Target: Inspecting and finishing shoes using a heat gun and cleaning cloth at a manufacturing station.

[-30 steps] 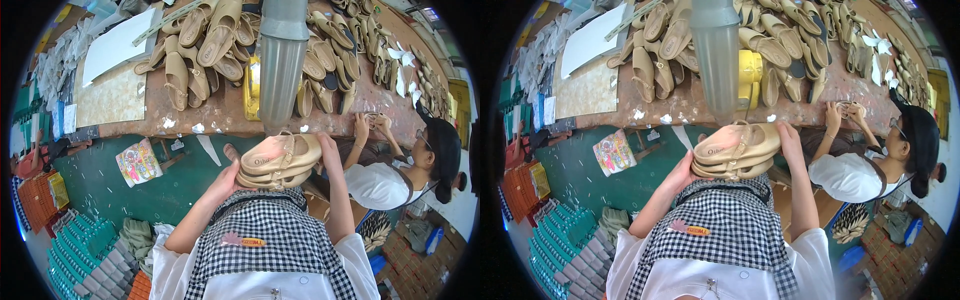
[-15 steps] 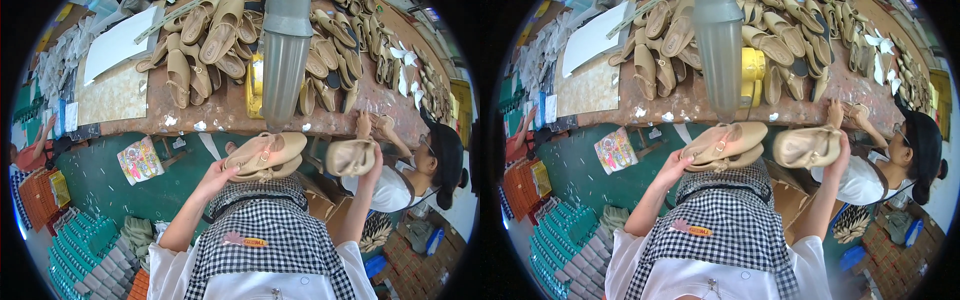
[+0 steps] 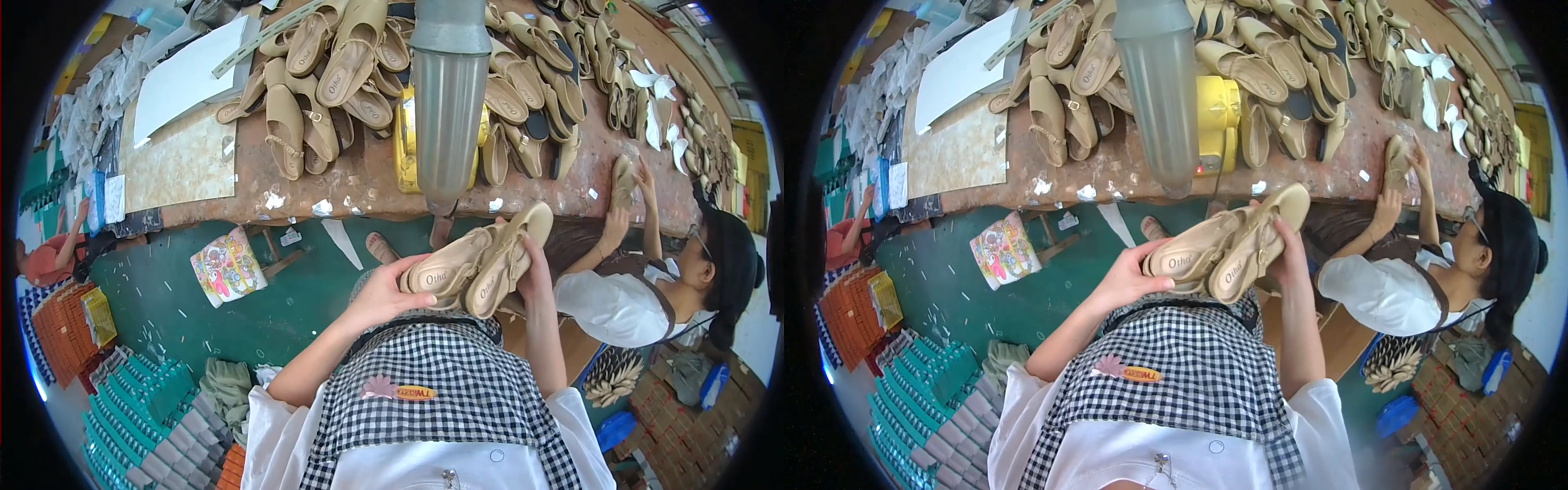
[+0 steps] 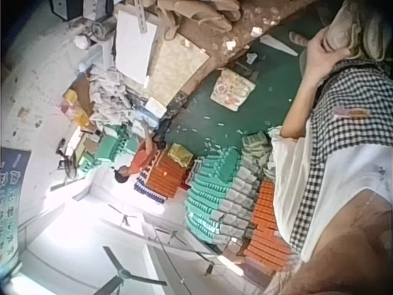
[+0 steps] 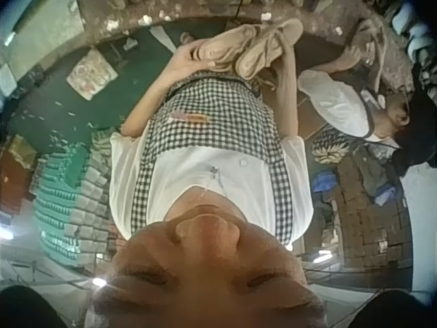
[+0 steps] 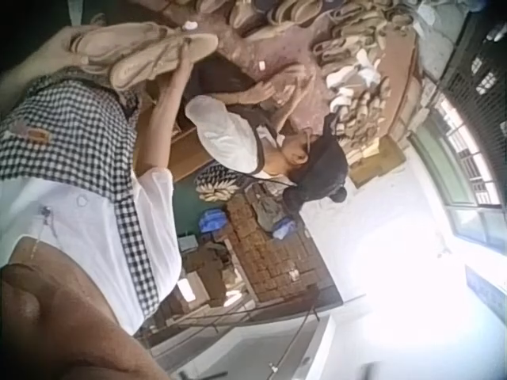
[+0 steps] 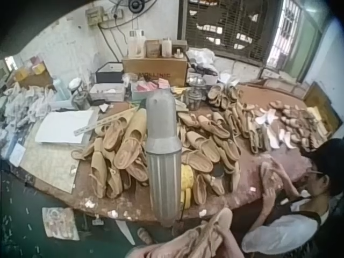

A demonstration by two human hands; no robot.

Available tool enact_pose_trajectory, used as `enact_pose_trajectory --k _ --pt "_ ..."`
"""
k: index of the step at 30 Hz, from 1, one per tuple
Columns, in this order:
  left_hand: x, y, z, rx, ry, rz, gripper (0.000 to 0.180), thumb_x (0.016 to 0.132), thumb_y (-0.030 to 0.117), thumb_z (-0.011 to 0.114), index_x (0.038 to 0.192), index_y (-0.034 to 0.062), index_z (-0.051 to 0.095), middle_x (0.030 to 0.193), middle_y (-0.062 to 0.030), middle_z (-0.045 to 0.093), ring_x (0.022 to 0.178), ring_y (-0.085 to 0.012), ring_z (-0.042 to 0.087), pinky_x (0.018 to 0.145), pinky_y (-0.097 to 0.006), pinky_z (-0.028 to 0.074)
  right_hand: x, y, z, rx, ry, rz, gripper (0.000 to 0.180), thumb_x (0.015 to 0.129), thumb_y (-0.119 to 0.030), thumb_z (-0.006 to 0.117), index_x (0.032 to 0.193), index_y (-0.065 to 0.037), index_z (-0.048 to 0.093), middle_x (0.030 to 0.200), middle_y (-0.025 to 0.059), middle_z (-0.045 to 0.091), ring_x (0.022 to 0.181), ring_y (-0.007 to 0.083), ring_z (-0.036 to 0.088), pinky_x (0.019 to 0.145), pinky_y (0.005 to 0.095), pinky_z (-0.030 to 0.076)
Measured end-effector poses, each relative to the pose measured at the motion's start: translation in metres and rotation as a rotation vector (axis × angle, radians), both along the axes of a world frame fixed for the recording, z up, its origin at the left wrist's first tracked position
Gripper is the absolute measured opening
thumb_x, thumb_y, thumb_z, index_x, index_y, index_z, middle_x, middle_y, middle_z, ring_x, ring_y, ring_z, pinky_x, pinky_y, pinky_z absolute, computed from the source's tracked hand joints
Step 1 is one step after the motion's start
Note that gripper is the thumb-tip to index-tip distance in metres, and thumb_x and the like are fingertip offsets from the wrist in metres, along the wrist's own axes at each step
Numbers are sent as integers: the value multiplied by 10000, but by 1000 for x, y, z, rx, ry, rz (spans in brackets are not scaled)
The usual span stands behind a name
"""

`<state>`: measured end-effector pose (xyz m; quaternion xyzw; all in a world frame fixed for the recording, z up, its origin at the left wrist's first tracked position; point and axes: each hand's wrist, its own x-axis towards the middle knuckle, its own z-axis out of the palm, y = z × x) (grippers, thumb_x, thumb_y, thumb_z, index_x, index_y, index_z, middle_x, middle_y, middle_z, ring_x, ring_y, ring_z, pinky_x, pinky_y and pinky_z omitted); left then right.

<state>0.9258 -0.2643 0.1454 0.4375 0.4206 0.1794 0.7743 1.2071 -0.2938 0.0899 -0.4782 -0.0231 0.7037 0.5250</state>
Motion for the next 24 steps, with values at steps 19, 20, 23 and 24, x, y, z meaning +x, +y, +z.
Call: enact_pose_trajectory --k 19,20,23,24 --pt "-30 20 -24 -348 -189 277 703 911 566 323 1301 -17 380 1183 -118 551 1079 -199 550 861 -326 495 64 -31 32 428 172 -408 555 905 -347 455 1366 -70 313 1301 139 467 1190 274 453 1005 447 372" --pt "-34 18 -24 -252 -123 107 777 869 597 396 1322 -32 343 1227 -143 517 1124 -208 517 917 -332 454 59 -33 24 322 68 -410 581 884 -353 489 1359 -68 317 1291 143 474 1194 274 448 1004 440 374" --pt "-39 15 -22 -206 -147 -147 849 822 578 520 1348 -53 304 1297 -171 458 1206 -213 440 1014 -328 352 -11 -10 28 129 -206 45 595 806 -305 575 1300 -25 396 1233 143 519 1099 255 527 957 380 422" --pt "-38 15 -20 -269 -233 -225 838 817 528 572 1351 -58 303 1322 -174 434 1242 -208 397 1054 -319 292 -40 -8 9 92 -315 157 584 806 -280 590 1283 7 413 1208 147 535 1064 238 553 930 352 438"
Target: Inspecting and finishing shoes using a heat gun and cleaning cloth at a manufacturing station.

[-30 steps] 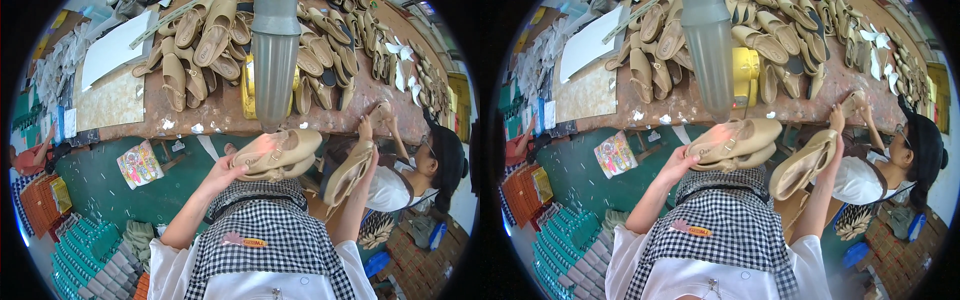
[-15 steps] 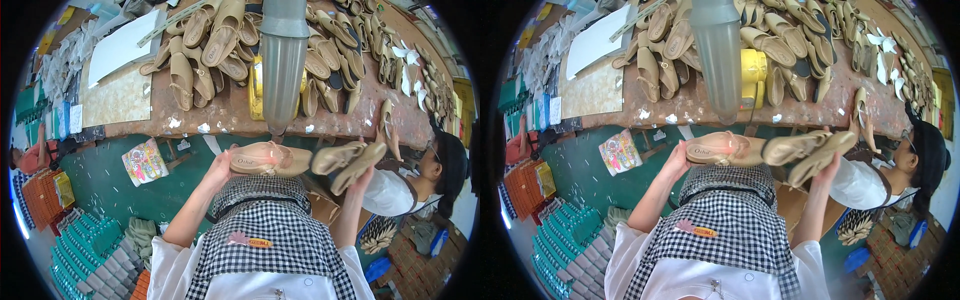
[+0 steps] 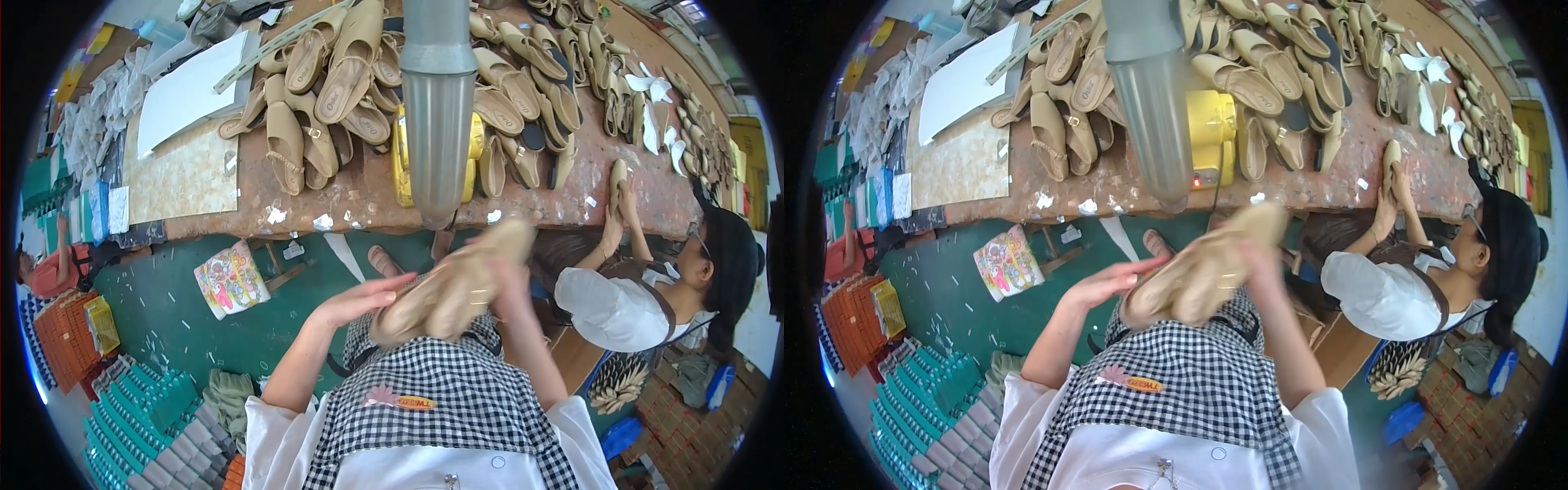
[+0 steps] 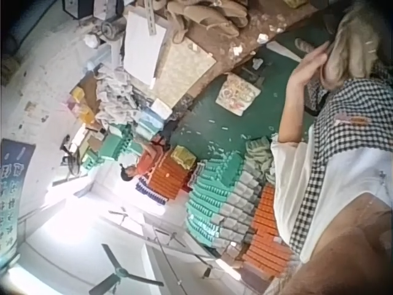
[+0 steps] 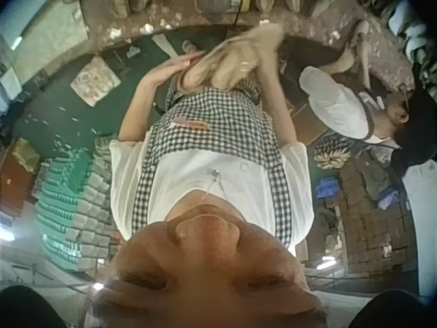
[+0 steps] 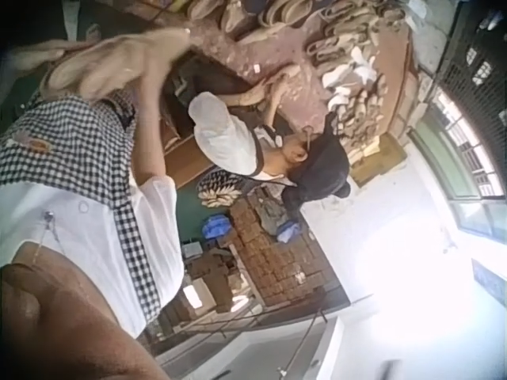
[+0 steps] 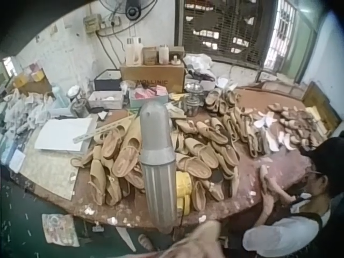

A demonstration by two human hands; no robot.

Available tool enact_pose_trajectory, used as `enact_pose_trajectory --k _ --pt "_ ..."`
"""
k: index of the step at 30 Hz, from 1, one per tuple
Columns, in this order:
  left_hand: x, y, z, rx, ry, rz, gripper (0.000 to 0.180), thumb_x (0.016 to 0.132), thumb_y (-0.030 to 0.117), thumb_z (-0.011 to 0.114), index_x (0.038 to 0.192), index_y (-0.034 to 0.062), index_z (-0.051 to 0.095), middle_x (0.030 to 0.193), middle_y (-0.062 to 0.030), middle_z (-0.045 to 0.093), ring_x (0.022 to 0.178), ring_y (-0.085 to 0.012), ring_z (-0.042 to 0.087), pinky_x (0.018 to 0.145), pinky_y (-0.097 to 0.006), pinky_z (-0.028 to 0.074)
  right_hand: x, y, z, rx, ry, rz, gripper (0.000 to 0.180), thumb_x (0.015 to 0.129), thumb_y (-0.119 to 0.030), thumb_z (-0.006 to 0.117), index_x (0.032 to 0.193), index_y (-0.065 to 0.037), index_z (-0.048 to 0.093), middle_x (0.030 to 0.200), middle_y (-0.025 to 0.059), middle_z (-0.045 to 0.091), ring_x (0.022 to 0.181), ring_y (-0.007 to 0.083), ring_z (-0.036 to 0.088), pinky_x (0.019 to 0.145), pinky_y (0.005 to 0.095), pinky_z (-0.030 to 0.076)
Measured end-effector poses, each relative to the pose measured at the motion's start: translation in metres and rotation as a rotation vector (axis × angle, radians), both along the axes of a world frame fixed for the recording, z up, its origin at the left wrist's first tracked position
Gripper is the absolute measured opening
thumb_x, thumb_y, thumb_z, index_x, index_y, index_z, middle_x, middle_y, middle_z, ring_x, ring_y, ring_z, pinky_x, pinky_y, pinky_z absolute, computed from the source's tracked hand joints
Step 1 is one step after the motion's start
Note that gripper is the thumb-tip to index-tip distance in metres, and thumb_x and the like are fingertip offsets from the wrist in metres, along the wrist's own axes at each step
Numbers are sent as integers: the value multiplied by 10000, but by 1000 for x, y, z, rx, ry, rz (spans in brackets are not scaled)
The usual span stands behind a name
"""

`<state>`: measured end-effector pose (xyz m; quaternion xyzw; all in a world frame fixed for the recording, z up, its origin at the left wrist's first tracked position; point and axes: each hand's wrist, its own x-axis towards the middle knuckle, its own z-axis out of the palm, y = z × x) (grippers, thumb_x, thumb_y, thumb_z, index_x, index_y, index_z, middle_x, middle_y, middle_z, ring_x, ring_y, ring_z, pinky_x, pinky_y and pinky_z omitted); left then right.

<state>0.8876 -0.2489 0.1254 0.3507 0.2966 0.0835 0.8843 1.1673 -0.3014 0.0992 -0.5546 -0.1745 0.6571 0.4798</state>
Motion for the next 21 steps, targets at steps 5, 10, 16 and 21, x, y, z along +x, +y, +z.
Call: enact_pose_trajectory --k 5,10,16,21 --pt "-29 -19 -13 99 354 -26 666 781 234 692 1303 -36 380 1230 -120 520 1126 -185 492 978 -315 383 -77 26 -20 236 -253 378 595 882 -219 581 1360 0 301 1278 136 467 1153 166 452 974 308 375" --pt "-88 42 22 383 638 520 435 785 93 671 1172 -8 500 1009 -52 621 867 -106 589 753 -241 484 44 47 -32 150 -573 286 324 873 -223 591 1106 2 598 1027 90 646 940 141 590 824 280 467" --pt "-46 235 14 1525 1232 855 608 779 158 638 1338 136 402 1118 -200 502 969 -311 551 840 -353 437 105 188 -37 456 -1367 185 372 819 -124 604 1172 -21 546 1080 163 609 954 275 602 850 331 461" --pt "-19 309 -34 1338 1521 447 753 758 308 638 1414 262 270 1129 -287 473 1046 -392 495 925 -419 383 97 263 -71 181 -1542 409 244 777 -141 598 999 -41 610 957 192 617 902 368 579 779 430 465"
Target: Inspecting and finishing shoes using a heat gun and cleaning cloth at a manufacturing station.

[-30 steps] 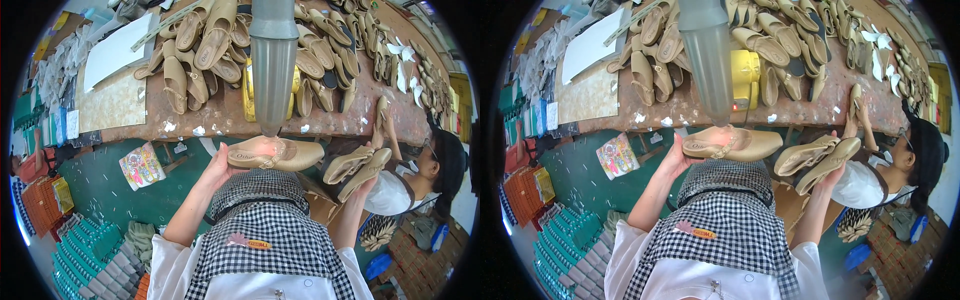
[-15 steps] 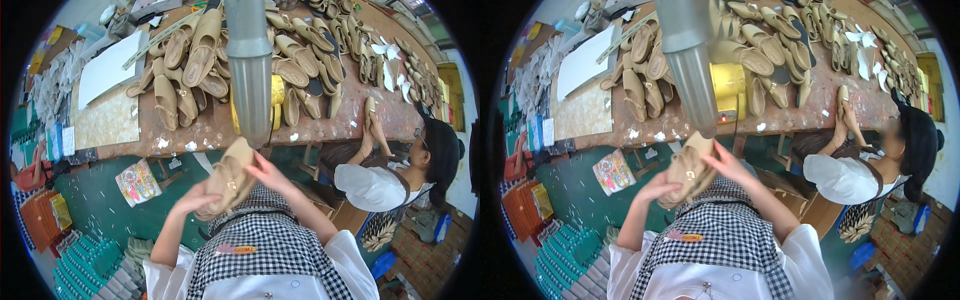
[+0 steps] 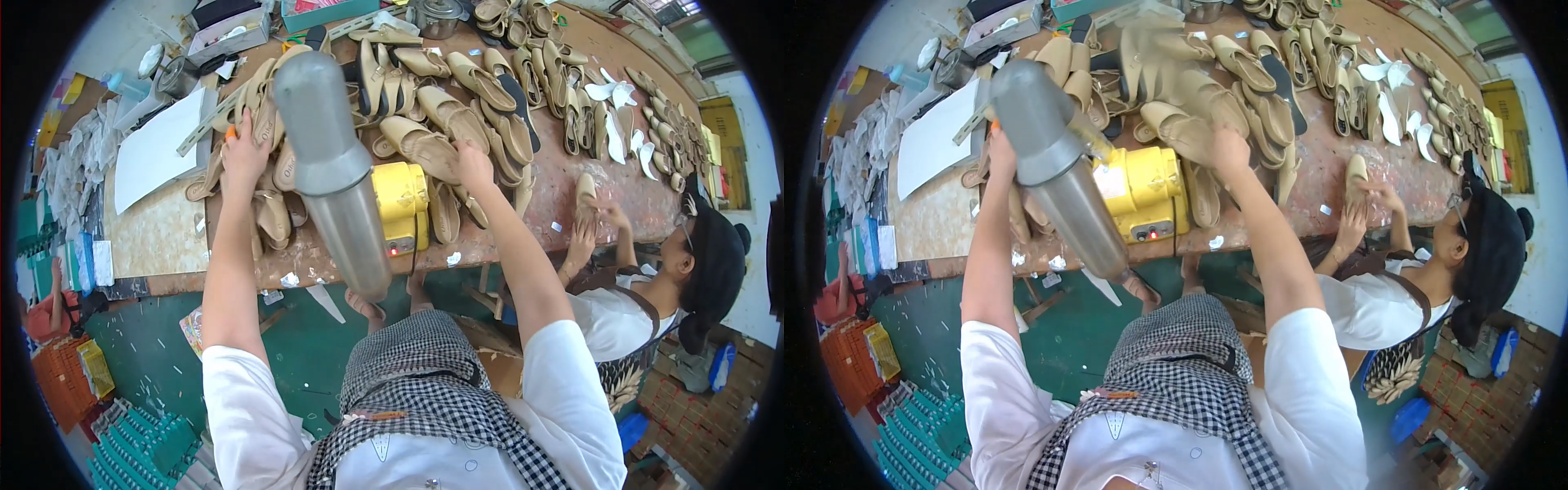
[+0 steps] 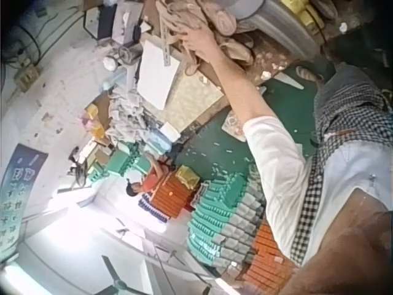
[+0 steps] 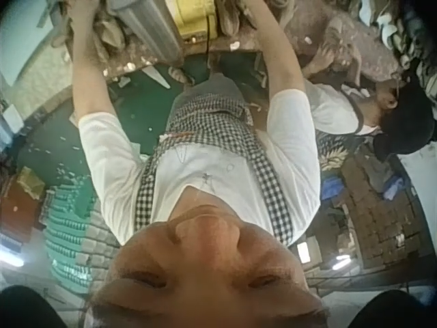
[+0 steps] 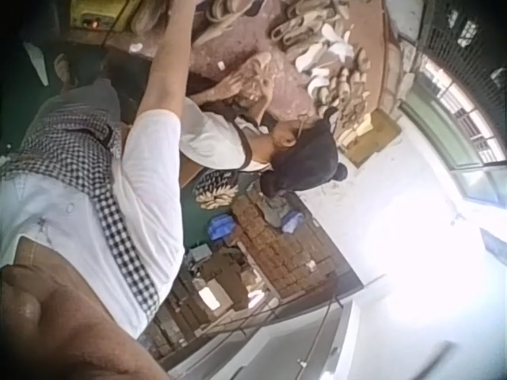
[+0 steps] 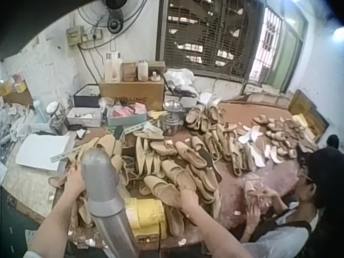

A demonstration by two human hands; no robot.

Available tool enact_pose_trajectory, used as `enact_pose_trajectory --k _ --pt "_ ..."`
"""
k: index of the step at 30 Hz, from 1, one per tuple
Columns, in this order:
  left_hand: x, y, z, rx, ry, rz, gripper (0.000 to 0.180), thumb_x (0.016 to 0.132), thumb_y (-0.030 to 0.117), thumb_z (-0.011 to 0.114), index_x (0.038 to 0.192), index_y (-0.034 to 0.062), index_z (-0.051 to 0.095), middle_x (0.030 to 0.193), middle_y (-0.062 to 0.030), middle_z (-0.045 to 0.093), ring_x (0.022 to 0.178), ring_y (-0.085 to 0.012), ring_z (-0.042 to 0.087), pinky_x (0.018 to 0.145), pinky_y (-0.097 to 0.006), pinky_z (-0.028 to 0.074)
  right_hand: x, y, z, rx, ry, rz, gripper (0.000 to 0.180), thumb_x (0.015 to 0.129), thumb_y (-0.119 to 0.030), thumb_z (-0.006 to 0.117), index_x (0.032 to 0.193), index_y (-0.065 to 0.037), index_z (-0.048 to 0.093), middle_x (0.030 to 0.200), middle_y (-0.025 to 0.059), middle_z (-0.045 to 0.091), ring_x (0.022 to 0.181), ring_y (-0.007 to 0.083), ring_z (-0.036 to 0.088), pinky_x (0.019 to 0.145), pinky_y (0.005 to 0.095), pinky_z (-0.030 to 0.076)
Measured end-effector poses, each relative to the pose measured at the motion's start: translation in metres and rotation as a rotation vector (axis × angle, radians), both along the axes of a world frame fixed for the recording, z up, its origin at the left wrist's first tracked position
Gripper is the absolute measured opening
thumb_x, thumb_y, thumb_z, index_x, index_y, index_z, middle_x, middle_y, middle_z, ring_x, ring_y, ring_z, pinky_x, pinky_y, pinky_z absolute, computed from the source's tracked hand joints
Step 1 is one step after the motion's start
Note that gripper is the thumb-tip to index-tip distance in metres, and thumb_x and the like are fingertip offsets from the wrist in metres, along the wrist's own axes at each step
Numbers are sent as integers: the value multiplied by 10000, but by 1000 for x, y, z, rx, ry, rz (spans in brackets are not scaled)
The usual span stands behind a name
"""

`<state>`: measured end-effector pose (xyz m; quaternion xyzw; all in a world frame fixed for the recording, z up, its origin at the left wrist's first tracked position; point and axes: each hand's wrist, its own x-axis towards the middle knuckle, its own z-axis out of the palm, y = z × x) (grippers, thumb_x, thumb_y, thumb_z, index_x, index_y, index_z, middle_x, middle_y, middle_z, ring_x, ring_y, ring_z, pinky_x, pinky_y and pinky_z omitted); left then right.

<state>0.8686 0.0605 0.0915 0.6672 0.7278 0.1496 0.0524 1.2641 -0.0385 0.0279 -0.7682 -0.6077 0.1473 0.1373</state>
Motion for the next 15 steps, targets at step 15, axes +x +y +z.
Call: enact_pose_trajectory --k 15 --pt "-6 -237 -53 -129 -749 -74 238 862 90 530 1083 23 588 1041 -84 620 945 -178 577 843 -301 448 -32 -136 -26 82 470 -343 283 834 -138 519 1100 -92 602 900 265 585 863 423 558 709 462 455"
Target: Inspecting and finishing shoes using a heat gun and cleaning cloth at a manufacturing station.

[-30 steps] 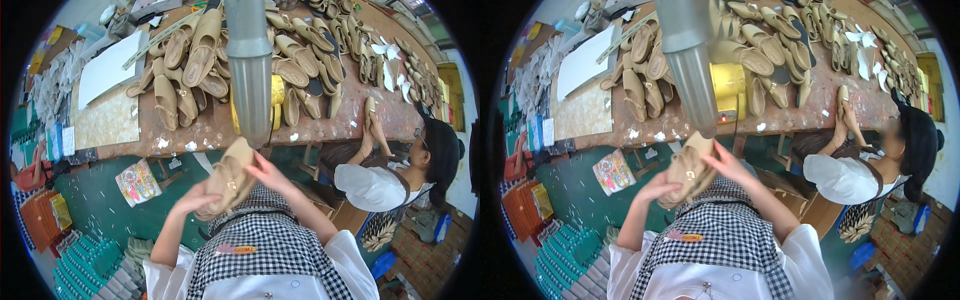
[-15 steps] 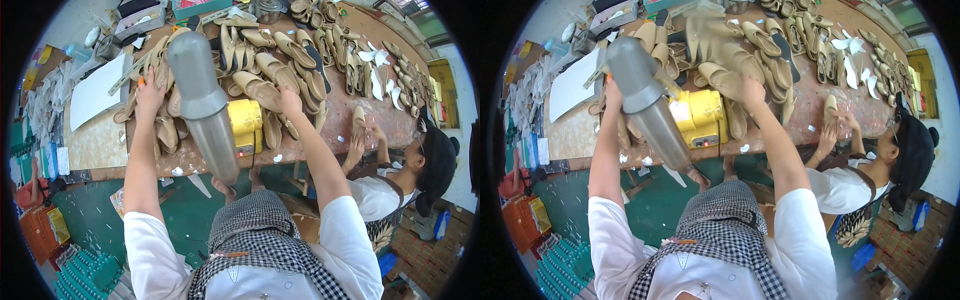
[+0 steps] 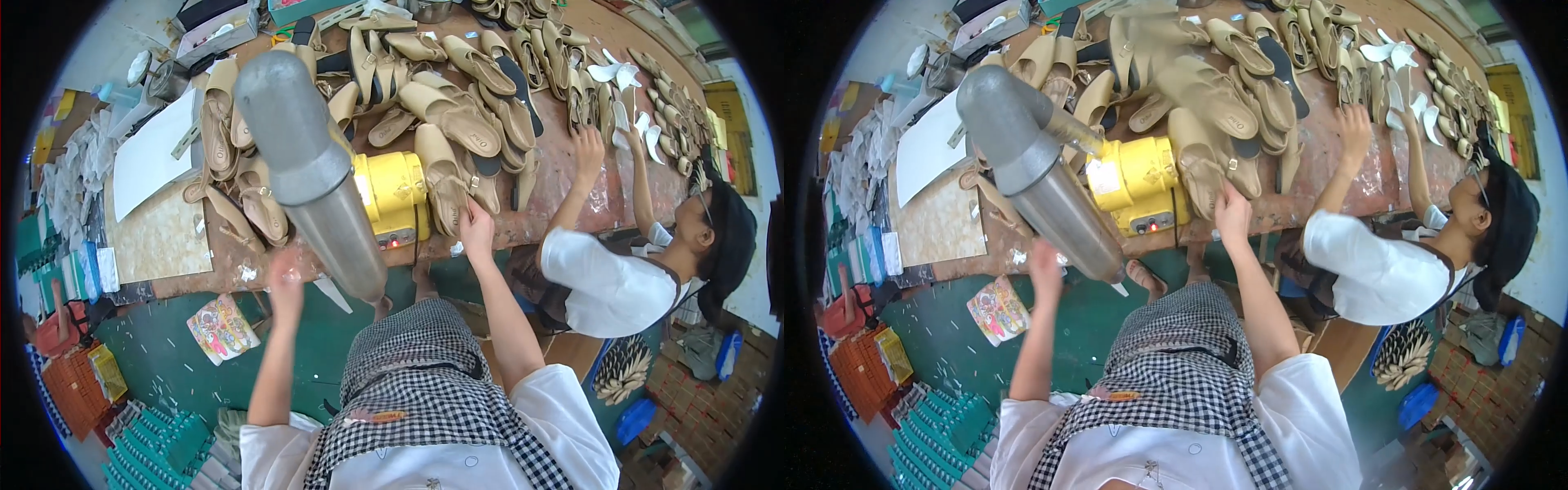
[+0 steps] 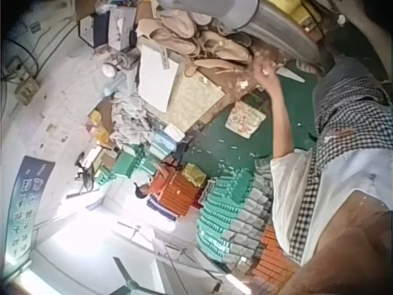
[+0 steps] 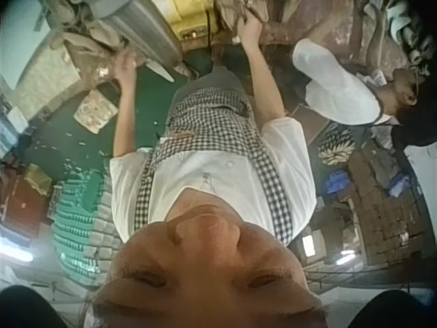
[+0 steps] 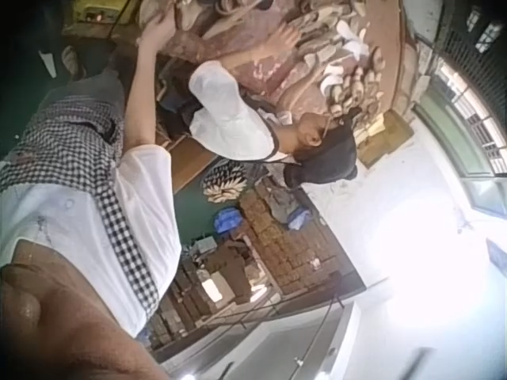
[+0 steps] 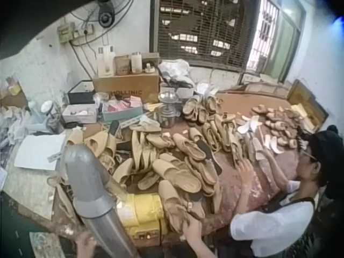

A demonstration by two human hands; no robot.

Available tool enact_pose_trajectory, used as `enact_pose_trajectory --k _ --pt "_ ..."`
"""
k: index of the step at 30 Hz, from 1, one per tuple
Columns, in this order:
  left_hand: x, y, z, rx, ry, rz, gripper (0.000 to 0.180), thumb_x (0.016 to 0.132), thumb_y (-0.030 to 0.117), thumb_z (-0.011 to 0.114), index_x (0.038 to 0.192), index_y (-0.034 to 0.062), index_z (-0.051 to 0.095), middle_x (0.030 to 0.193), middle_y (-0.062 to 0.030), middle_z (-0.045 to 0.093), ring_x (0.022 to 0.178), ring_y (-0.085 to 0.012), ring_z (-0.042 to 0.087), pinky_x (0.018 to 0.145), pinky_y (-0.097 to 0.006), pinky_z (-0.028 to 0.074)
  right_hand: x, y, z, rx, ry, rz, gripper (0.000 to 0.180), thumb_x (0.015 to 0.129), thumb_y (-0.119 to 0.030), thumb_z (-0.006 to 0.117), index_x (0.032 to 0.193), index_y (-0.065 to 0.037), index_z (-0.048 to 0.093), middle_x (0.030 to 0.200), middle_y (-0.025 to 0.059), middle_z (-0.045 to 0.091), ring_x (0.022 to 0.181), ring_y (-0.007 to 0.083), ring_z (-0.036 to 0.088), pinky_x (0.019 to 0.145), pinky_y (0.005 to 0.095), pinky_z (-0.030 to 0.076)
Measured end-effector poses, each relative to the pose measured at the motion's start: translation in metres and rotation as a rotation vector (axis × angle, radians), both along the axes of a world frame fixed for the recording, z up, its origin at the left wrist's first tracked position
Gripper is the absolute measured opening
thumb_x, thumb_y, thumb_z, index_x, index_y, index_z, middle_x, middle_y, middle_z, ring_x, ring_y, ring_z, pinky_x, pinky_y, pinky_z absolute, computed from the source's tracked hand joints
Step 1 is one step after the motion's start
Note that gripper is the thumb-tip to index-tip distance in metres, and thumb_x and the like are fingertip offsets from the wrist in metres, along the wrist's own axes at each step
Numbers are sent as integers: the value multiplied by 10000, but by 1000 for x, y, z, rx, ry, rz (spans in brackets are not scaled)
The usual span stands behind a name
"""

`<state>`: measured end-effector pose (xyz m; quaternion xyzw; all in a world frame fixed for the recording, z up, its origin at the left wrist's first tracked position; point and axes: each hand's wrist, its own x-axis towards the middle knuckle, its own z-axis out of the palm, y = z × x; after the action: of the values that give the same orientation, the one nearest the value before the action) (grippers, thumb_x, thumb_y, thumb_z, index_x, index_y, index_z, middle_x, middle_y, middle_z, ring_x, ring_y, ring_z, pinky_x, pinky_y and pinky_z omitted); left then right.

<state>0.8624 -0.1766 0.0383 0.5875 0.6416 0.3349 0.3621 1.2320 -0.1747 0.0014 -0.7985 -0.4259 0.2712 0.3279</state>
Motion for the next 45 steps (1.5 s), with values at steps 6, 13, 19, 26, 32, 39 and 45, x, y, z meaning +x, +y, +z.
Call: enact_pose_trajectory --k 6,13,19,26,32,39,45 --pt "123 -92 -23 -471 -121 -829 442 852 342 571 1170 36 566 1033 -153 629 953 -247 603 857 -335 454 -2 1 -45 139 623 -304 285 802 -144 569 1068 -54 620 992 174 637 900 349 600 802 371 458" --pt "190 -93 -9 -682 -498 -711 493 879 334 555 1247 11 495 1166 -145 571 1032 -206 563 887 -305 439 15 13 -41 26 -74 -31 220 821 -154 527 975 -27 621 947 216 595 877 406 552 786 434 442" --pt "199 -77 -23 -541 -505 -314 898 766 392 681 1407 8 183 1277 -224 446 1111 -259 522 915 -335 435 -29 -74 50 -6 -47 21 140 830 -94 519 831 38 567 784 215 571 729 331 582 643 407 433" --pt "183 -103 39 -473 -762 -406 979 702 207 736 1403 -9 89 1350 -204 355 1232 -279 401 1017 -348 343 -70 -152 96 60 222 -44 210 876 -122 480 1009 23 553 858 202 610 773 274 610 676 356 460" --pt "137 -96 68 -472 -577 -407 907 685 141 666 1410 17 135 1357 -271 317 1263 -333 363 1019 -348 338 -86 -159 135 -358 450 215 403 933 -237 441 1269 -17 414 912 161 625 711 185 604 656 326 490" --pt "65 -92 93 -367 -223 -670 817 661 151 660 1381 39 290 1086 -190 504 1025 -329 487 923 -354 393 -37 -106 124 -107 1102 18 479 937 -297 472 1340 -65 359 1293 94 453 1173 208 467 928 372 436" --pt "23 -76 106 -462 -444 -304 594 680 33 611 1244 25 426 1161 -97 491 1096 -185 489 953 -297 379 -74 -98 72 -143 1326 -52 424 947 -297 461 1280 -38 424 1239 99 508 1121 213 515 898 395 467"
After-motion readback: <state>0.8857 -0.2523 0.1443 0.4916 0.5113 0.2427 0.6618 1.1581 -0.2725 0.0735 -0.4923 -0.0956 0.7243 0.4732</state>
